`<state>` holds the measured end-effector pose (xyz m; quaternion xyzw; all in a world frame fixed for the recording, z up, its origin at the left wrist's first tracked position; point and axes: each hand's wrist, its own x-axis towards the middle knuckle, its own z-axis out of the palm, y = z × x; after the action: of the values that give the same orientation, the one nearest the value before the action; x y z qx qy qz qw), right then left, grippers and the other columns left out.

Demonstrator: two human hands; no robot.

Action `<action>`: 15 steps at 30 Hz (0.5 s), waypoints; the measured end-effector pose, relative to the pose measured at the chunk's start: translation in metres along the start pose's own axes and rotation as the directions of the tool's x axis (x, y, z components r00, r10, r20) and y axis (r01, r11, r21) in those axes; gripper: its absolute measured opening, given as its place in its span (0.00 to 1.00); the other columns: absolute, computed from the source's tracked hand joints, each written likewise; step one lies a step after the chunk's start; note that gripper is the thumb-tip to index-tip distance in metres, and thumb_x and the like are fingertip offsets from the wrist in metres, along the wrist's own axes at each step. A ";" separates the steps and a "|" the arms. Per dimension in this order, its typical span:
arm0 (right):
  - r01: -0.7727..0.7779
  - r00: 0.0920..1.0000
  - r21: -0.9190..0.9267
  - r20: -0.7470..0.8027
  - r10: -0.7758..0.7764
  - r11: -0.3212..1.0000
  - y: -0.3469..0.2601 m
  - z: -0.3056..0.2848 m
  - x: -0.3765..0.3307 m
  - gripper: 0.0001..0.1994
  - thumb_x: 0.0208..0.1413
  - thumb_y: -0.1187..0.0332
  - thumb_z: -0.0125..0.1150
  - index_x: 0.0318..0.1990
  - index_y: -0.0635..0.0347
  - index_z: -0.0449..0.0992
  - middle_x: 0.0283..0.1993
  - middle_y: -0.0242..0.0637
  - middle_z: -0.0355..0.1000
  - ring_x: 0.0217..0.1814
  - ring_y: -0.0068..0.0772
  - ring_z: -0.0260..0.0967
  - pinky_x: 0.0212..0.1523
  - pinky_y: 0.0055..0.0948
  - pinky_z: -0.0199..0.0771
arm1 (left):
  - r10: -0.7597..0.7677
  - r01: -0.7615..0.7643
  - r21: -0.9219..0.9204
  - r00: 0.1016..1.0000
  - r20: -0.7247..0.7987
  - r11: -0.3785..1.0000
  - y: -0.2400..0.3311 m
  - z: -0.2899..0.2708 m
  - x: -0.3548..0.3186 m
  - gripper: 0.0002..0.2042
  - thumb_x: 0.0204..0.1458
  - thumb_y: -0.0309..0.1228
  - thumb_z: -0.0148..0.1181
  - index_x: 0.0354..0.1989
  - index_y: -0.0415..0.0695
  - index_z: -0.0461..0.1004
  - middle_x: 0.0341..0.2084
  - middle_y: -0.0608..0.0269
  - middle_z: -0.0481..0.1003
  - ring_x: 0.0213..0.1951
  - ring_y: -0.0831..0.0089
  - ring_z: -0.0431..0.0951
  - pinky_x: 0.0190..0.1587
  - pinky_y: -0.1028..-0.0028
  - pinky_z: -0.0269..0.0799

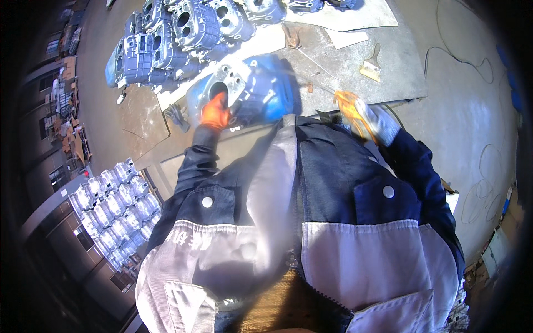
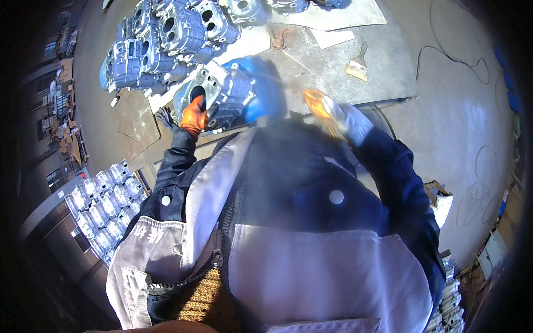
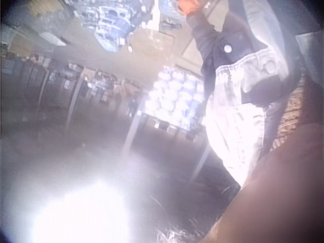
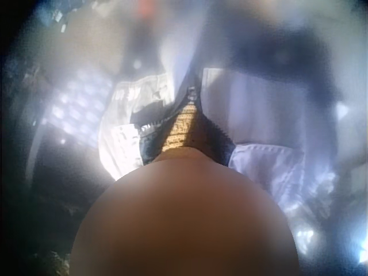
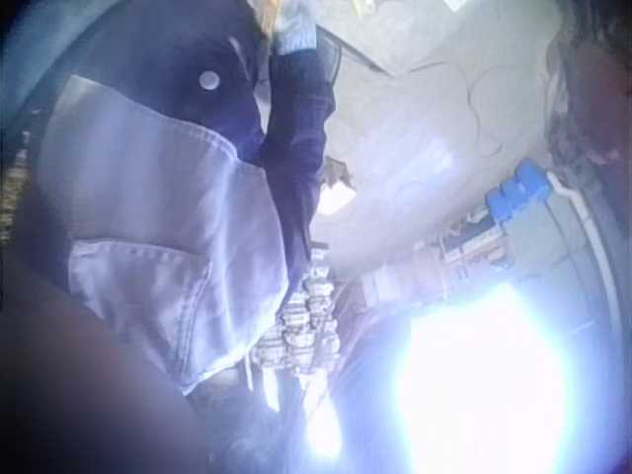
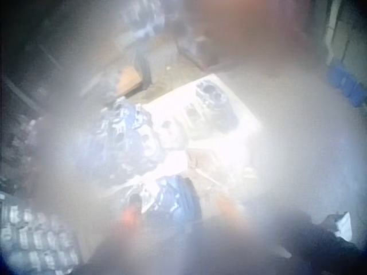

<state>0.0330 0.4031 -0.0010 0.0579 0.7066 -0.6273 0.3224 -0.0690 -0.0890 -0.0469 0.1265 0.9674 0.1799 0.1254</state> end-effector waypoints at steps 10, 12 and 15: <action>0.302 0.948 0.434 -0.042 -0.316 0.849 -0.026 0.006 0.040 0.22 0.63 0.56 0.47 0.55 0.66 0.67 0.43 0.40 0.74 0.40 0.29 0.72 0.43 0.28 0.71 | -0.244 0.153 0.345 0.940 0.237 0.926 0.091 -0.129 0.057 0.22 0.47 0.44 0.60 0.46 0.42 0.72 0.41 0.42 0.75 0.47 0.48 0.74 0.47 0.60 0.69; 0.418 0.905 0.247 -0.025 -0.425 0.874 -0.063 0.015 0.060 0.24 0.63 0.51 0.45 0.53 0.65 0.69 0.40 0.41 0.75 0.38 0.31 0.72 0.42 0.28 0.70 | -0.258 0.041 0.547 0.909 0.327 0.836 0.109 -0.108 0.060 0.20 0.47 0.41 0.60 0.46 0.42 0.73 0.41 0.44 0.75 0.46 0.51 0.75 0.47 0.59 0.69; 0.054 0.992 0.111 0.107 -0.066 0.992 -0.125 0.037 0.080 0.27 0.60 0.44 0.44 0.46 0.63 0.74 0.34 0.43 0.75 0.34 0.34 0.72 0.37 0.30 0.70 | -0.289 -0.135 0.685 0.836 0.466 0.716 0.123 -0.057 0.053 0.14 0.47 0.37 0.59 0.40 0.43 0.78 0.42 0.47 0.76 0.45 0.54 0.77 0.46 0.56 0.72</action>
<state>-0.0765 0.3178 0.0625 0.0188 0.6542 -0.6761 0.3385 -0.1110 0.0190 0.0411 0.1672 0.8906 -0.2448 0.3448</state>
